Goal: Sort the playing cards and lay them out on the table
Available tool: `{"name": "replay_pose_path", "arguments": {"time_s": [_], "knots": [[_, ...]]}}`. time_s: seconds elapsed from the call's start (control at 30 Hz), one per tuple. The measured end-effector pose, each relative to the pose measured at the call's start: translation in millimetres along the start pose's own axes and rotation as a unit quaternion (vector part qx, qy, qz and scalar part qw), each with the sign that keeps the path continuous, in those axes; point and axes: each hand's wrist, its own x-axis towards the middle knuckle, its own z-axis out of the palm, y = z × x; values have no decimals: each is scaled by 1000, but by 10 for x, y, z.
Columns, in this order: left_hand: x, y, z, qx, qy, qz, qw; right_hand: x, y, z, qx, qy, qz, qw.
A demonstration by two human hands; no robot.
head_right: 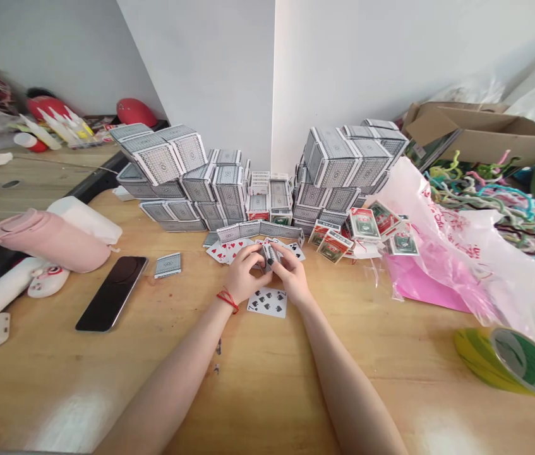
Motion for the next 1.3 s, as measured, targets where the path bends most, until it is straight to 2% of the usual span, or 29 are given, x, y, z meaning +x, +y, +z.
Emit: {"name": "replay_pose_path", "arguments": {"time_s": [0.3,0.5,0.77,1.0,1.17,1.3], "knots": [[6,-3,3,1,-9,-6,1000,-4,-22,-8,-14,-38,-5,999],[9,11,2,4,-3,-16,1000,-8,-51,40,86,-52,44,994],[25,3,-20,0,-26,15,1000,11,-67,28,106,-58,88,989],[32,22,-70,-26,-48,40,998,13,-89,-13,146,-96,139,975],[46,42,-103,-62,-74,53,994,23,-90,-36,146,-56,125,980],[53,90,-123,-81,-65,42,994,13,-115,-13,131,-23,98,986]]}}
